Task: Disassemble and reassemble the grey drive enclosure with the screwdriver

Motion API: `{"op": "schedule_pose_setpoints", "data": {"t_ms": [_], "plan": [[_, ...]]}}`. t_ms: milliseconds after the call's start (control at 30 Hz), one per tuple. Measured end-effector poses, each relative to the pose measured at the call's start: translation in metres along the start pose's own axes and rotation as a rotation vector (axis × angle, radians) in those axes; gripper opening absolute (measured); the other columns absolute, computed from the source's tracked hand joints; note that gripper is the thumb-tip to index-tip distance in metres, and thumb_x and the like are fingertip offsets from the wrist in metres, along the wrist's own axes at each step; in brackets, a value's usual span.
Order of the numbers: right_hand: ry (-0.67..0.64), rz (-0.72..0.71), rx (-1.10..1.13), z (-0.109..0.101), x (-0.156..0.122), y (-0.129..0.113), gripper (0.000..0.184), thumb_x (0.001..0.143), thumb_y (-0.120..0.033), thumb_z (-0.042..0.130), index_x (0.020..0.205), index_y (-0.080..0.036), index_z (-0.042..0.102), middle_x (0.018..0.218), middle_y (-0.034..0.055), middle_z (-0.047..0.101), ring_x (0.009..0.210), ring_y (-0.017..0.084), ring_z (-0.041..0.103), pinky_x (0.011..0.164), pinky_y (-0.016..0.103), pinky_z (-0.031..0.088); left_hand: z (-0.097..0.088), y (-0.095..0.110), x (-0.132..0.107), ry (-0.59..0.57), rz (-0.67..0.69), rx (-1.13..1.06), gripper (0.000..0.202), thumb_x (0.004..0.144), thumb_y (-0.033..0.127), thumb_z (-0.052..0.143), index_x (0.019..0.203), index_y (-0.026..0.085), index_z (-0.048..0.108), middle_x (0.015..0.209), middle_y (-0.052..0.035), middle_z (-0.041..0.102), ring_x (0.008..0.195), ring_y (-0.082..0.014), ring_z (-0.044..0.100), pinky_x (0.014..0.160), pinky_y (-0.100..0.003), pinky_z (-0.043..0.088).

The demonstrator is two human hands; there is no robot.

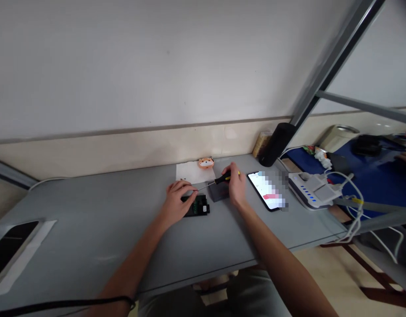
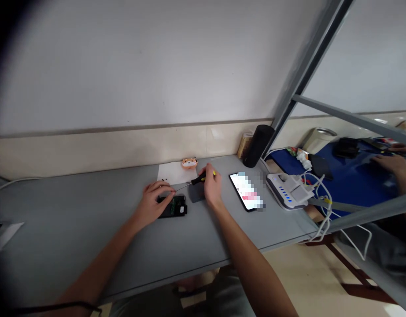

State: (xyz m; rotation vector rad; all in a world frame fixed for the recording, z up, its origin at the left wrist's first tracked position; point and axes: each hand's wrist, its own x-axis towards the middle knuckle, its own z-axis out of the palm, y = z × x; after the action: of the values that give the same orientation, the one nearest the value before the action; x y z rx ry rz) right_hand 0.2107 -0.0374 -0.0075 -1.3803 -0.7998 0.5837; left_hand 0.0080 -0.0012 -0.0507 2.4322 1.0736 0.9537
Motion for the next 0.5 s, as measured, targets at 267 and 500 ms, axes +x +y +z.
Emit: {"op": "schedule_pose_setpoints", "data": {"t_ms": [267,500], "plan": [[0.102,0.056,-0.003,-0.004,0.008,0.004,0.053,0.084,-0.069,0.044,0.061,-0.023,0.057,0.061,0.0019,0.057,0.058,0.017,0.054,0.052,0.029,0.045,-0.017,-0.016,0.014,-0.09,-0.068,0.039,0.023,0.1,0.037,0.057,0.091,0.026,0.076,0.094,-0.0029,0.075,0.096,-0.0243,0.067,0.097,-0.045,0.044],[0.213,0.186,0.053,-0.008,0.018,0.009,0.046,0.084,-0.062,0.048,0.063,-0.022,0.06,0.068,0.0035,0.063,0.063,0.019,0.06,0.055,0.03,0.049,-0.008,-0.013,0.073,-0.191,0.014,0.176,0.012,0.093,0.029,0.069,0.086,0.024,0.077,0.089,-0.0042,0.072,0.098,-0.0263,0.065,0.093,-0.042,0.043]]}}
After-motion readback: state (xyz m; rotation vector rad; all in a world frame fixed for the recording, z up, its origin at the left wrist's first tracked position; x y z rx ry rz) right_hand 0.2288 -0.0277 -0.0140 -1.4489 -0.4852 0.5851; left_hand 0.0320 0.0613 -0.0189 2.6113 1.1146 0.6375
